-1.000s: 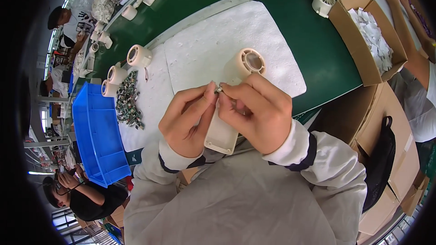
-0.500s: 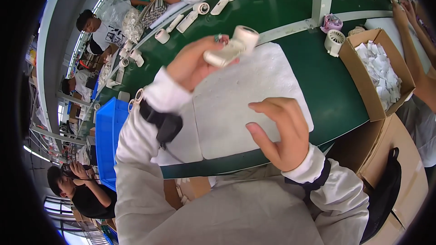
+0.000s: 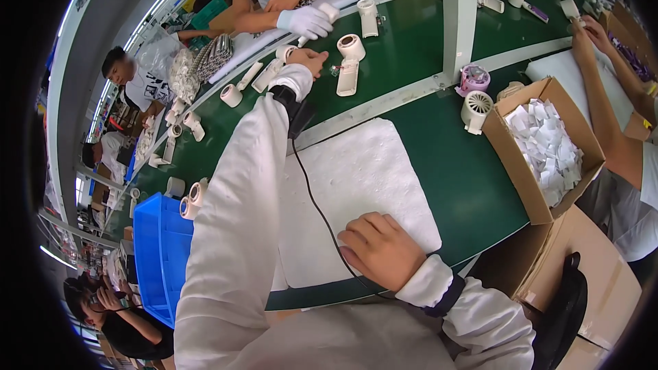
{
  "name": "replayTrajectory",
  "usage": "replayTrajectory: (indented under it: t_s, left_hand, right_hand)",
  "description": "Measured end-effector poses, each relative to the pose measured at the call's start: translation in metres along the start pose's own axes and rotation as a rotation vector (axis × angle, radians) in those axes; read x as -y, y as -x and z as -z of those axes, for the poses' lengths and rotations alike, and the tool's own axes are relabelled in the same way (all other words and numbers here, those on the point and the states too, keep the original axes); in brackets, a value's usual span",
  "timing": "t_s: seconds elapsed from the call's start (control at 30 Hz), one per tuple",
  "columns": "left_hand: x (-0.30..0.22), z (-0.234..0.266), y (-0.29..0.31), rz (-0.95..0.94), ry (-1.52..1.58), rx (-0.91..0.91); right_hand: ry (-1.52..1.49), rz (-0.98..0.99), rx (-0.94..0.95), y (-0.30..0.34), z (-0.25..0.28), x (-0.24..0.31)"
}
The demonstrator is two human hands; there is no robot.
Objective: The person picks up a circuit board and a fan handle, connects a wire to the board, and fits the board into the handle. They then connect a wire from a fan head to the board and place the components on the work surface.
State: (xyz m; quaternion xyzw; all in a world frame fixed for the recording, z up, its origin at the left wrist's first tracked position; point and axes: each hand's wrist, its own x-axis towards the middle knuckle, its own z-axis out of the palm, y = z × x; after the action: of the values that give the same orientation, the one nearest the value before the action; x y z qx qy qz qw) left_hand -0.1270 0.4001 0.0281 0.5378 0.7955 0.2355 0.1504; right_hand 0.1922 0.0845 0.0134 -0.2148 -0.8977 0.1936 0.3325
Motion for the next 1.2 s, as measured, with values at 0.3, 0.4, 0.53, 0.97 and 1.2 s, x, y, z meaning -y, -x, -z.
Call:
replayTrajectory:
  t_s: [0.3,0.4,0.53,0.97,1.2]
  left_hand:
    - [0.120,0.059,-0.046,0.155,-0.656,-0.383]
    - [0.137,0.033,-0.034,0.134,-0.740,-0.220]
    - [0.028,0.032,0.041,-0.166,-0.570,-0.009]
    - [0.044,0.062,0.449,-0.407,0.036,0.013]
    - [0.051,0.018,0.550,-0.469,0.203,0.083]
  right_hand:
    - [-0.065,-0.005,0.017,-0.005,0.005,-0.001]
    - [-0.102,-0.026,0.060,-0.006,-0.004,-0.002]
    - [-0.032,-0.015,0.090,0.002,0.004,0.009]
    - [-0.149,-0.264,-0.294,0.064,0.002,0.069]
    - [0.004,-0.172,0.096,0.044,-0.022,0.087]
